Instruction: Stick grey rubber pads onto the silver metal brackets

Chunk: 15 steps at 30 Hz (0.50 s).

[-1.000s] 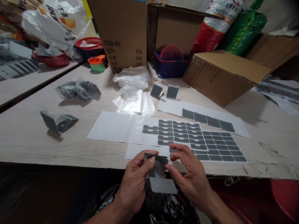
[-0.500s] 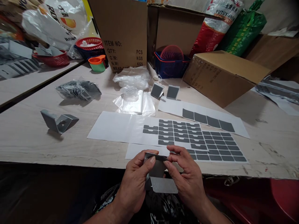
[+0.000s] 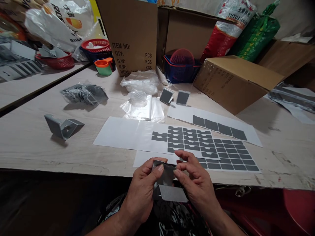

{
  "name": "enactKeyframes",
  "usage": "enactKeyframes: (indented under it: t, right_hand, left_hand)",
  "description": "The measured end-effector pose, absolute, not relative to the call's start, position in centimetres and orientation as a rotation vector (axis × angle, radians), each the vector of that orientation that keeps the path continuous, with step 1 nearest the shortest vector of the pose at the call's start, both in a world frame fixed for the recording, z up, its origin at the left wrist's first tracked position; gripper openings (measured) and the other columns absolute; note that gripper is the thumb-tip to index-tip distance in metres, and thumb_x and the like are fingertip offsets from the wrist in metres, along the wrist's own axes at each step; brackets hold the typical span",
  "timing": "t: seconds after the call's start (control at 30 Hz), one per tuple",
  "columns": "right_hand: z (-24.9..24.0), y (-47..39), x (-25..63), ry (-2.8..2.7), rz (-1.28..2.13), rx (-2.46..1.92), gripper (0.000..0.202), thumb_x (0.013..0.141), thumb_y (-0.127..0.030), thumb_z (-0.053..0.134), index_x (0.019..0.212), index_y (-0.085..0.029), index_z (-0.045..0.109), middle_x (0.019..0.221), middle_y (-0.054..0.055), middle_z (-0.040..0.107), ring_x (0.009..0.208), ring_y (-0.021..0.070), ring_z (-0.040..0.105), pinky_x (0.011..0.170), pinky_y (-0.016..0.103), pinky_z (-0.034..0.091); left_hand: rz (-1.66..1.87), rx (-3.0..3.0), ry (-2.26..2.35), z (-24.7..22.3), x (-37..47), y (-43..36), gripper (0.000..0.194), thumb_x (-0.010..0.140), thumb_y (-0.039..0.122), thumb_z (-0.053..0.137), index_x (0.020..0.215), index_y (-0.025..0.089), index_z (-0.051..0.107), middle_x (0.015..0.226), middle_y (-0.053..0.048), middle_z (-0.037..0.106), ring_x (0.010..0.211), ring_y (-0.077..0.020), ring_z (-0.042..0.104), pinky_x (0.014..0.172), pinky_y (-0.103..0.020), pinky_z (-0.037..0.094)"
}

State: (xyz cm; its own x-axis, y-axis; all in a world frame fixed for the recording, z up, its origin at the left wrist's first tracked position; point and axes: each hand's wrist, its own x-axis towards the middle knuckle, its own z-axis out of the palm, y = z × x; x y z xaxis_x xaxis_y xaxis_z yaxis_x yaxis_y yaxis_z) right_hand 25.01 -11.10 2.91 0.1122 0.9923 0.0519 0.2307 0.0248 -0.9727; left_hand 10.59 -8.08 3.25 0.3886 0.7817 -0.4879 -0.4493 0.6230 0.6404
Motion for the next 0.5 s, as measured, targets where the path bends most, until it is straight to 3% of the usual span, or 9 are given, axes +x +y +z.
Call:
enactKeyframes:
  t: [0.2,0.5]
  right_hand:
    - [2.90,-10.88,25.14,-1.441,0.808,-1.431,0.017,0.081,-0.019,0.052,0.066,-0.019,0.058,0.116,0.006,0.045,0.111,0.0230,0.045,0.090,0.037,0.041]
    - [2.62,-10.79,25.14,-1.565,0.663,-1.434,0.017,0.081,-0.015,0.050,0.066,-0.018,0.057,0.114,0.009,0.047,0.112,0.0228,0.043,0.090,0.035,0.038]
  left_hand:
    - [0.797,0.431,0.838,3.46,10.33,-8.17,0.020,0.079,0.028,0.058,0.095,0.016,0.057,0.076,-0.008,0.066,0.064,-0.0202,0.062,0.064,-0.036,0.049]
    - [0.767,0.464,0.862,3.51,10.33,-7.83,0.020,0.080,0.029,0.055,0.096,0.017,0.056,0.076,-0.008,0.066,0.065,-0.0218,0.062,0.062,-0.036,0.048]
